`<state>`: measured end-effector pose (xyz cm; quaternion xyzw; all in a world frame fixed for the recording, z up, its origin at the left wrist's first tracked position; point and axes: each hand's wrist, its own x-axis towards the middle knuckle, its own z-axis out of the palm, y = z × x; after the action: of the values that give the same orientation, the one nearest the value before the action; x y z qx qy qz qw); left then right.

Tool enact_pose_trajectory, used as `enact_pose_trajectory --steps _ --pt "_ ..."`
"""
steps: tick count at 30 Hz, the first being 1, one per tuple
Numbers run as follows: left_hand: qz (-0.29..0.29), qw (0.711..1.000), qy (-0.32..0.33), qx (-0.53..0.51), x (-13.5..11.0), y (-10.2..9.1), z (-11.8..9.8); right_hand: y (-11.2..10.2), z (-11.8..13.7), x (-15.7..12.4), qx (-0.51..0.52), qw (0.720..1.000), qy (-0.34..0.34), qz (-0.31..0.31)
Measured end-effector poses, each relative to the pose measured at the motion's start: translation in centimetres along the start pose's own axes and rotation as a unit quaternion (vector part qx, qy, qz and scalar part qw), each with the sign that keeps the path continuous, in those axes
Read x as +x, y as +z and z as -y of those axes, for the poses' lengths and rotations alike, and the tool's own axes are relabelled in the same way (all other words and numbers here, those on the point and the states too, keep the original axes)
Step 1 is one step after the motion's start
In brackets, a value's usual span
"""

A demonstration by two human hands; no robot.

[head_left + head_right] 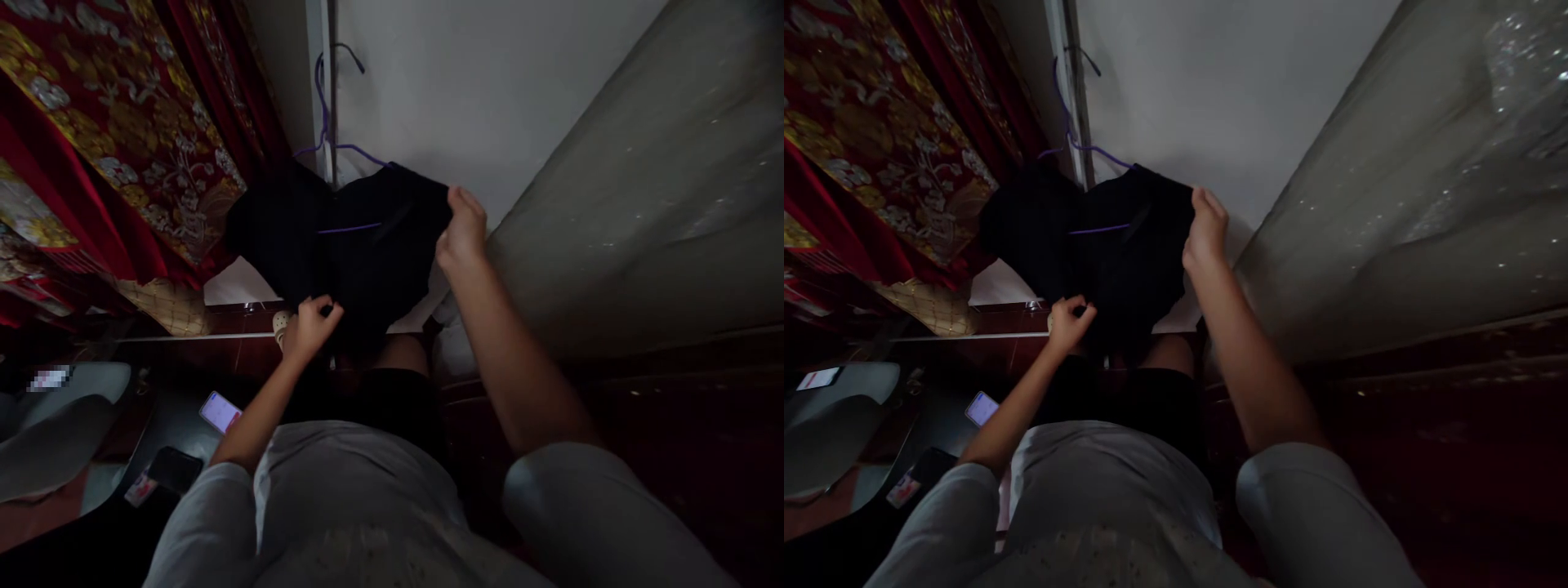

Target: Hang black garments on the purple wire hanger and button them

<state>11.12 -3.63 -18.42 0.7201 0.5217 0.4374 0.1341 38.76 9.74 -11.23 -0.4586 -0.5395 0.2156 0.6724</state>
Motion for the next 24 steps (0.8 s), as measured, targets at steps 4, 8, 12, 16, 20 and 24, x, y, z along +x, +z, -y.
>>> enact_pose_trajectory --steps 4,8,12,16,20,24 --pt "-0.117 0.982 -0.065 -0.13 -2.7 3.2 -1.3 3.7 1.8 -6.4 -0.102 0.975 -0.046 -0.193" --pt "-0.197 0.929 -0.094 -0.298 -4.3 5.0 -2.3 6.7 3.3 -17.6 -0.078 0.994 0.073 -0.033" --pt "-0.194 0.902 -0.099 -0.372 -5.4 5.7 -2.4 6.8 3.2 -23.0 0.045 0.941 0.291 0.166" --pt "-0.192 0.902 -0.091 -0.375 -5.6 6.3 -2.1 5.3 2.5 -21.1 0.042 0.931 0.269 0.242" --pt "-0.181 0.913 -0.102 -0.351 -5.9 6.7 -2.0 3.8 2.8 -20.5 -0.016 0.941 0.213 0.262" --pt "-0.164 0.925 -0.104 -0.326 -6.5 6.3 -2.1 3.4 3.8 -21.1 -0.01 0.942 0.225 0.25"
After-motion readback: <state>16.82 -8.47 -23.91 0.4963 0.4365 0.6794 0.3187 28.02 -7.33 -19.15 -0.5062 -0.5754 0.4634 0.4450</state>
